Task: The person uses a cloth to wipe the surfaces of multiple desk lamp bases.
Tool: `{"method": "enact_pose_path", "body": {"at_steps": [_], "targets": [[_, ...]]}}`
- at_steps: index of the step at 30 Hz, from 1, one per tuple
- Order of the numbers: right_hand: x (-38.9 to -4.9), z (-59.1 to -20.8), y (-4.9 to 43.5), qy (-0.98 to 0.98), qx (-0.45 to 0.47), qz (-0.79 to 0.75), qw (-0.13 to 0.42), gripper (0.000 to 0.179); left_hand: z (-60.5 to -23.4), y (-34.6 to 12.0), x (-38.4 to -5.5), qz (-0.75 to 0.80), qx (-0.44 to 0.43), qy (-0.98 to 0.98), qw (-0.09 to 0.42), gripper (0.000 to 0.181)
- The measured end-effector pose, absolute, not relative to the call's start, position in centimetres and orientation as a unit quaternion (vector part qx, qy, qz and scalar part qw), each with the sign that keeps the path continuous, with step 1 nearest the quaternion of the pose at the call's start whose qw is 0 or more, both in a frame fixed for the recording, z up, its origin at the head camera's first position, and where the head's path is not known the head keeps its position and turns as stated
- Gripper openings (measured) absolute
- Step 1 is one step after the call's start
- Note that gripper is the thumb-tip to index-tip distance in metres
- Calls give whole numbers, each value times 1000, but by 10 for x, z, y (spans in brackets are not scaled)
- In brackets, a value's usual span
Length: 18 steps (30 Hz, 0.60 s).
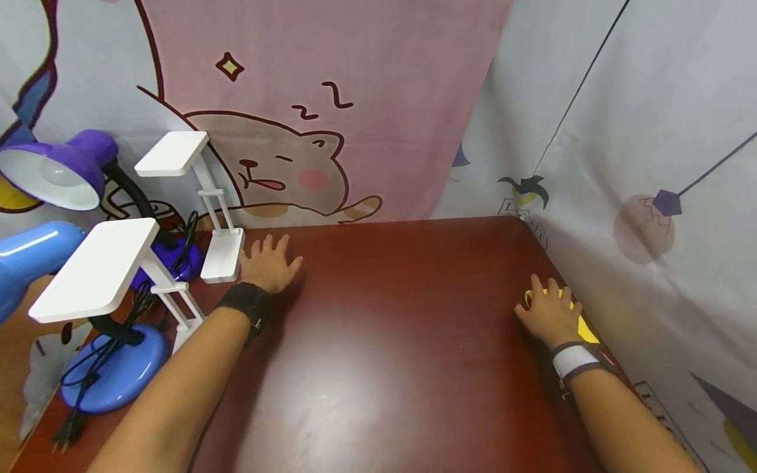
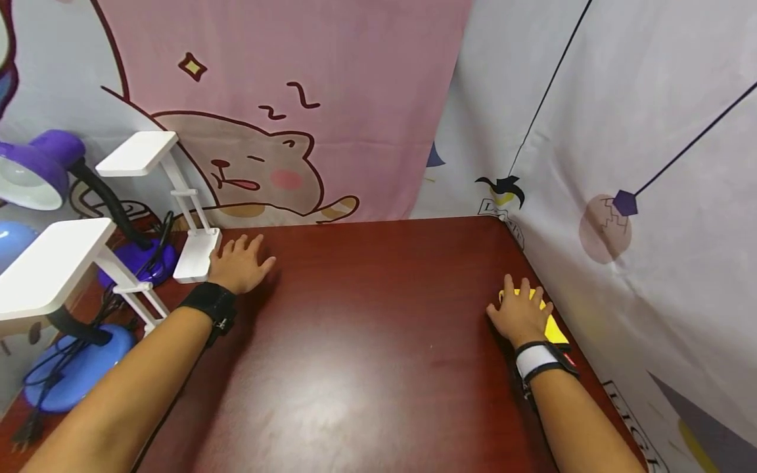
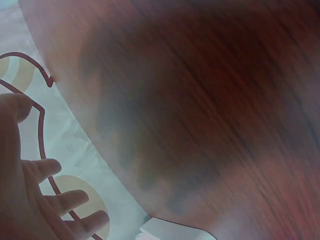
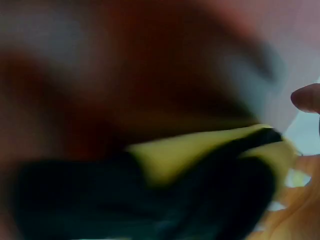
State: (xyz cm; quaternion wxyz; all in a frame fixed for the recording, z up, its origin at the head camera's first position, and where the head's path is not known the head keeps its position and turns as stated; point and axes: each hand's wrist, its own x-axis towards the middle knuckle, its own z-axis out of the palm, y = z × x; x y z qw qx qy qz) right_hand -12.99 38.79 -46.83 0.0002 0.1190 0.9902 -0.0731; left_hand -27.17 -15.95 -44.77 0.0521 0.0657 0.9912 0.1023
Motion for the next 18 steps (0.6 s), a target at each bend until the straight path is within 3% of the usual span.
{"method": "enact_pose_path", "body": {"at_steps": [6,11,18], "targets": [[-121,-484,393,989,119,-84,18,84,-457,-172,-254,81,80,993,30,73],[-121,-487,395,990,111,-85,25,87,-459,-181,-225,66,150,986,-9,69],[-120,-478,397,992,89,-86,-30,90,-454,-209,-161,68,229,969,-60,61]]}}
